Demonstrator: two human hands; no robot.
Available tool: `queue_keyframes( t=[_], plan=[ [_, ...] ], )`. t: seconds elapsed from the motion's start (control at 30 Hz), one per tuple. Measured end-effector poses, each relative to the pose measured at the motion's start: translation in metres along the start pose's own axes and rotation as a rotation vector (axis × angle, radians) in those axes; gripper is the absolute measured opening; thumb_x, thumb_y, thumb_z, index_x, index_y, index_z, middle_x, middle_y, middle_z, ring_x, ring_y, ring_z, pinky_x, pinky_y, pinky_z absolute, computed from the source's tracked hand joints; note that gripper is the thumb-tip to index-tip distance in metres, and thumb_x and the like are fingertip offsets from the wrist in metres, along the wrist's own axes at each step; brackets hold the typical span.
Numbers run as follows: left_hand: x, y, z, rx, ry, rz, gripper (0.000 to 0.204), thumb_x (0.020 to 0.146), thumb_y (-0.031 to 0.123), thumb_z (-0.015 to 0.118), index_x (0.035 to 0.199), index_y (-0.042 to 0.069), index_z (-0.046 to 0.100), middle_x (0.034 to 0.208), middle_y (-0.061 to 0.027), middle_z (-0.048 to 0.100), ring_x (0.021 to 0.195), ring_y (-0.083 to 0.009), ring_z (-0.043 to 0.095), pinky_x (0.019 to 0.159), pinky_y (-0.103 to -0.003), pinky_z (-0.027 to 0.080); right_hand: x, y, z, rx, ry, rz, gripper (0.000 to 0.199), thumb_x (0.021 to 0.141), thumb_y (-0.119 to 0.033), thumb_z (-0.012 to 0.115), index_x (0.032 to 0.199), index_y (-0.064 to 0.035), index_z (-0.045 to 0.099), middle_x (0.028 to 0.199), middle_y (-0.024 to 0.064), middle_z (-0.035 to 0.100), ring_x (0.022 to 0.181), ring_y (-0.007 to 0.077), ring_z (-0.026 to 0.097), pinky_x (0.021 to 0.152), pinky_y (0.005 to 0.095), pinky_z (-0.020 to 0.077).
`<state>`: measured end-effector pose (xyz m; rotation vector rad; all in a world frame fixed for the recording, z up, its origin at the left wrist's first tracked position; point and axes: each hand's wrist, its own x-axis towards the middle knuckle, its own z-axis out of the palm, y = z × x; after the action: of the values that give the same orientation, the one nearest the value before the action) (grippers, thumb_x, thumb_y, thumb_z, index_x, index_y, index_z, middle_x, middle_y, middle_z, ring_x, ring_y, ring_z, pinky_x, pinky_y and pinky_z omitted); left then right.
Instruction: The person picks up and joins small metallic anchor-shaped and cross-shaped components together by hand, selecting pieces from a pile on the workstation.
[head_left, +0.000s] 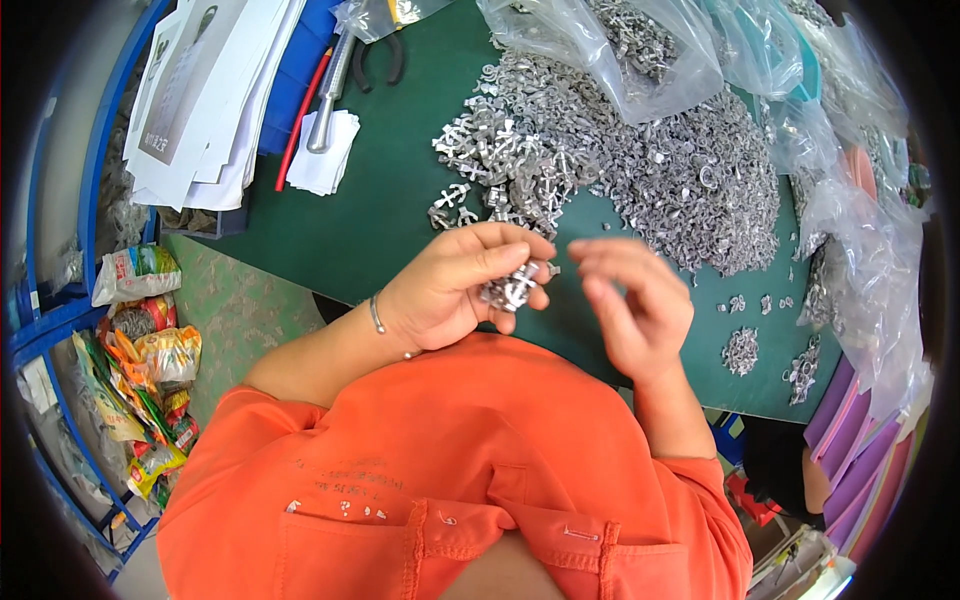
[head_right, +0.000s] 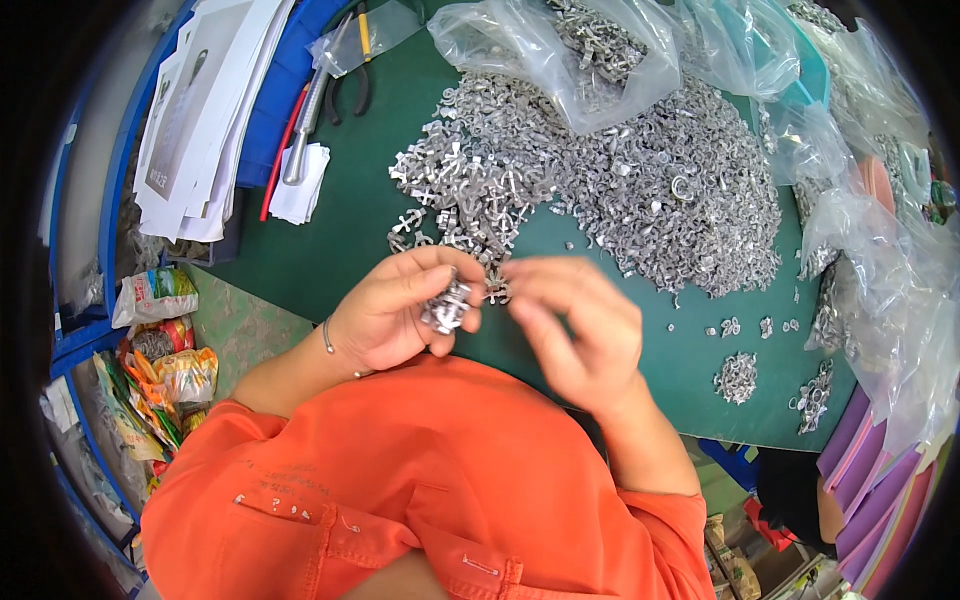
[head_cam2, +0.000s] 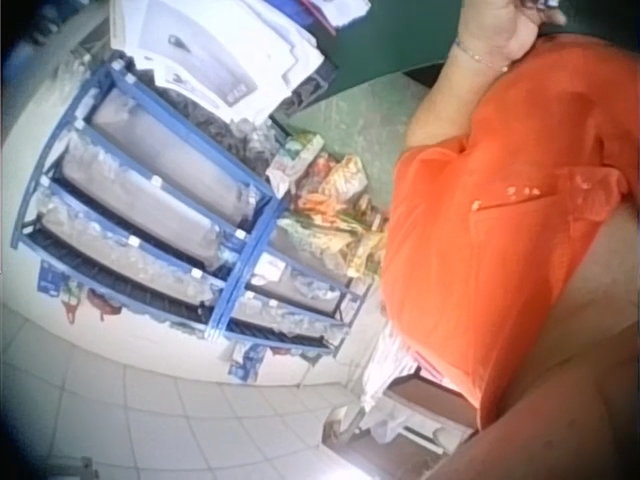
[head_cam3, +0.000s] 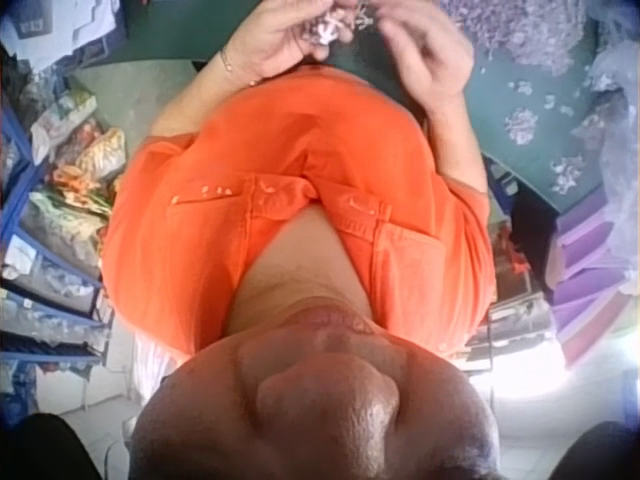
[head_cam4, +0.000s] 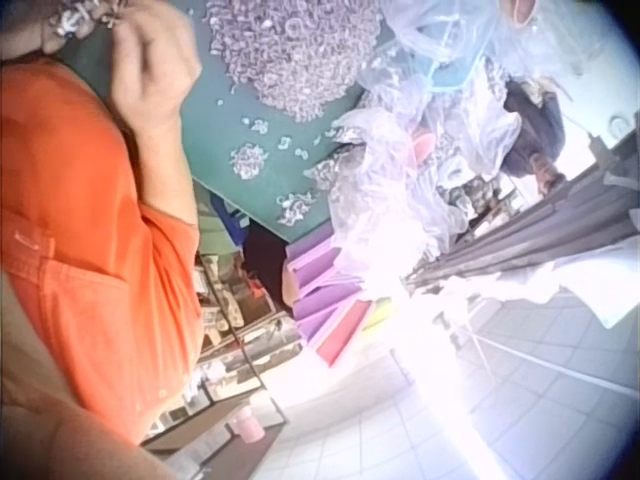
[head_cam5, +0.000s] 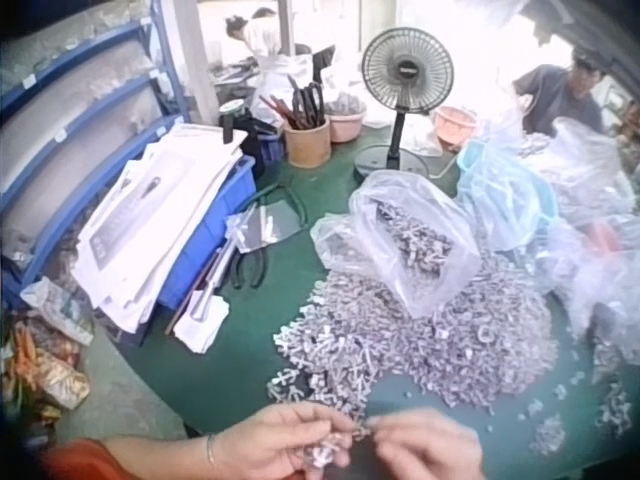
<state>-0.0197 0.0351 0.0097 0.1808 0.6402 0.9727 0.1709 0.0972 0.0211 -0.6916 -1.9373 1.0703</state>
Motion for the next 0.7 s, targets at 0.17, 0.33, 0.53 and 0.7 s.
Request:
queue_keyframes(
  t=[0.17, 0.33, 0.53, 0.7],
  plan=[
    [-0.004, 0.016, 0.002, -0.087, 0.035, 0.160, 0.031, 0.094, 0.022, 0.040, 0.113, -0.001, 0.048, 0.099, -0.0114, 0.057, 0.086, -0.0200, 0.060, 0.060, -0.027, 0.053, -0.010, 0.020, 0.001, -0.374, -0.211, 0.110, 0.021, 0.067, -0.008, 0.070, 0.083, -0.0012, 0.060, 0.083, 0.0108, 0.054, 0.078, 0.0296, 0.051, 0.068, 0.0360, 0.0429],
    [0.018, 0.048, 0.033, -0.195, 0.007, 0.230, 0.039, 0.094, 0.022, 0.037, 0.120, -0.006, 0.040, 0.109, -0.0195, 0.052, 0.103, -0.0290, 0.054, 0.083, -0.038, 0.051, -0.016, 0.015, 0.009, -0.360, -0.200, 0.109, 0.016, 0.067, -0.006, 0.069, 0.075, -0.0025, 0.056, 0.077, 0.0086, 0.055, 0.070, 0.0286, 0.052, 0.063, 0.0355, 0.0429],
    [0.097, 0.095, 0.087, -0.176, -0.096, 0.380, 0.044, 0.089, 0.022, 0.046, 0.119, -0.009, 0.036, 0.119, -0.0256, 0.042, 0.116, -0.0376, 0.039, 0.098, -0.047, 0.035, -0.025, 0.009, 0.006, -0.209, -0.088, 0.382, 0.008, 0.071, 0.001, 0.064, 0.073, -0.0006, 0.057, 0.067, 0.0089, 0.056, 0.055, 0.0208, 0.056, 0.051, 0.0282, 0.0454],
    [0.105, 0.088, 0.083, 0.173, 0.119, 0.552, 0.045, 0.084, 0.019, 0.055, 0.119, -0.006, 0.040, 0.121, -0.0238, 0.044, 0.113, -0.0330, 0.043, 0.096, -0.045, 0.035, -0.038, 0.018, -0.002, 0.092, 0.127, 0.585, 0.007, 0.074, 0.004, 0.063, 0.076, 0.0014, 0.057, 0.072, 0.0040, 0.060, 0.061, 0.0083, 0.057, 0.056, 0.0207, 0.0469]
  ],
)
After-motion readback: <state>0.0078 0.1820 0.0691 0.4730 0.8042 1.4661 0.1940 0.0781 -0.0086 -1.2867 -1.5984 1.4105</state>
